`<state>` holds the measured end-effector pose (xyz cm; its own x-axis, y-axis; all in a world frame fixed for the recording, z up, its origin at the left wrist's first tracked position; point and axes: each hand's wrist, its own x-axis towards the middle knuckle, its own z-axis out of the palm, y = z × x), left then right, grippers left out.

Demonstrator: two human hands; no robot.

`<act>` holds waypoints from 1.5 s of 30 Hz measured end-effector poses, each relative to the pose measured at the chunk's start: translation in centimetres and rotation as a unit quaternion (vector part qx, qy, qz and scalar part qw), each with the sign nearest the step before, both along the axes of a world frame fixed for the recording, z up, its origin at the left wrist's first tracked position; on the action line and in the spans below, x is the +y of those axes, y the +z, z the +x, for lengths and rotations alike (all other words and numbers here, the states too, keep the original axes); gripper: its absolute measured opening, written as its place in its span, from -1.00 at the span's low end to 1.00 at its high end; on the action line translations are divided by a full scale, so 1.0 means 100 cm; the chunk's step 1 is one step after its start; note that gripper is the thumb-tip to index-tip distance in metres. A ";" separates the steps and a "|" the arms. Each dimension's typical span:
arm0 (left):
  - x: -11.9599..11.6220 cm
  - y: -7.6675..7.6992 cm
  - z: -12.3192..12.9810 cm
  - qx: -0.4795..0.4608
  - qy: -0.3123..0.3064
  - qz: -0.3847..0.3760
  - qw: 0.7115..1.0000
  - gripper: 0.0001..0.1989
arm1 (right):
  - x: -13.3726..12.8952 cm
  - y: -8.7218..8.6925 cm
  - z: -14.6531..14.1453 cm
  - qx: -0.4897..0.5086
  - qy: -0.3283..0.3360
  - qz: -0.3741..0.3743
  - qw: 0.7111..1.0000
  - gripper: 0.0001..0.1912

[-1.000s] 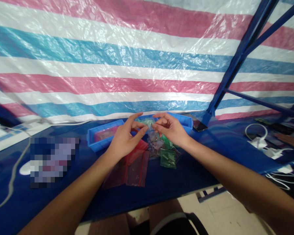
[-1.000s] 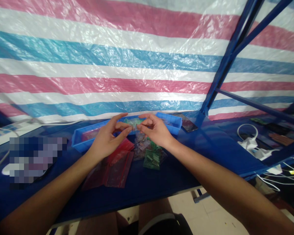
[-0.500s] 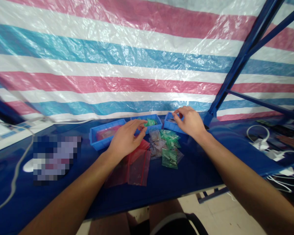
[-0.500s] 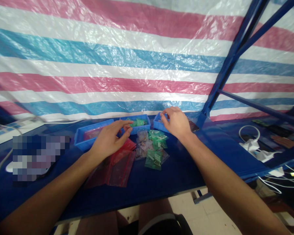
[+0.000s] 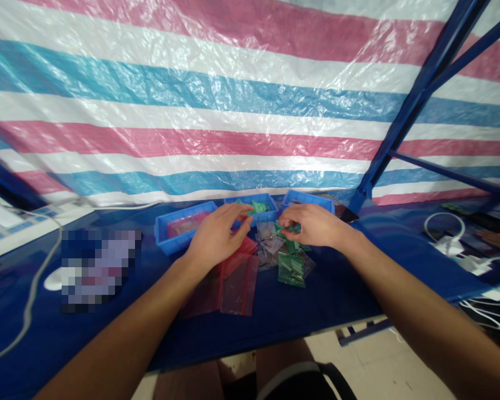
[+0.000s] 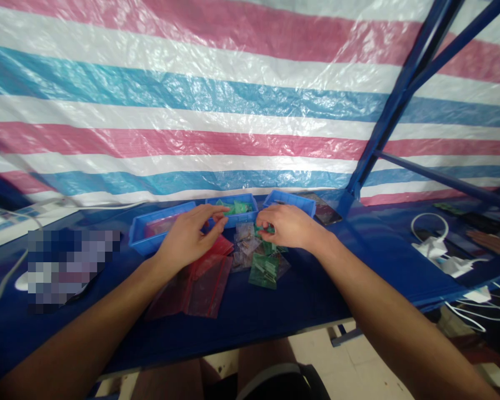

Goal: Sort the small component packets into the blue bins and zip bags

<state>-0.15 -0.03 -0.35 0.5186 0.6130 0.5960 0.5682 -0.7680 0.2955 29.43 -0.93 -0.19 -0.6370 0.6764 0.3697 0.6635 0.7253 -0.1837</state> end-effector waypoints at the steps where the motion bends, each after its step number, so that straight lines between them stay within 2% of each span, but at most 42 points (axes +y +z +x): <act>1: 0.000 0.000 0.000 0.001 -0.001 0.000 1.000 -0.67 | 0.000 0.000 0.000 0.002 0.002 0.002 1.000 -0.89; 5: -0.001 0.000 0.001 0.001 -0.003 -0.006 1.000 -0.67 | 0.000 0.001 0.002 0.034 -0.003 0.022 0.999 -0.78; 10: -0.003 0.001 0.003 -0.007 -0.027 -0.008 1.000 -0.70 | -0.006 0.010 0.005 0.156 -0.035 0.031 0.987 -0.94; 13: -0.006 0.002 0.004 -0.028 -0.041 -0.018 0.999 -0.64 | -0.008 0.011 0.001 0.278 -0.046 0.009 0.960 -0.86; 18: -0.008 0.002 0.008 -0.075 -0.050 -0.110 0.990 -0.28 | -0.008 0.003 -0.015 0.430 0.005 -0.072 0.900 -0.71; 22: -0.009 0.000 0.011 -0.115 -0.103 -0.173 0.973 -0.38 | -0.009 -0.005 -0.031 0.493 0.048 -0.137 0.858 -0.67; 25: -0.009 -0.003 0.014 -0.141 -0.121 -0.202 0.962 -0.45 | -0.010 -0.007 -0.040 0.517 0.037 -0.149 0.842 -0.63; 30: -0.006 -0.006 0.015 -0.164 -0.113 -0.222 0.955 -0.59 | -0.012 -0.005 -0.047 0.539 0.015 -0.172 0.824 -0.55; 33: -0.004 -0.006 0.016 -0.207 -0.110 -0.230 0.944 -0.59 | -0.013 -0.004 -0.048 0.536 0.018 -0.197 0.821 -0.54; 39: 0.000 -0.004 0.016 -0.298 -0.134 -0.266 0.907 -0.52 | -0.010 -0.011 -0.050 0.505 0.059 -0.330 0.795 -0.43; 42: 0.000 -0.006 0.014 -0.285 -0.136 -0.268 0.910 -0.49 | -0.006 -0.014 -0.050 0.525 0.043 -0.334 0.782 -0.44; 45: -0.003 -0.006 0.013 -0.239 -0.135 -0.215 0.937 -0.46 | -0.004 -0.014 -0.048 0.537 0.041 -0.325 0.777 -0.48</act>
<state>1.16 -0.35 -0.93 0.4261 0.7344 0.5284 0.0931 -0.6165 0.7818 24.61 -1.33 -1.62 -0.2483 0.9161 0.3147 -0.1699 0.2787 -0.9452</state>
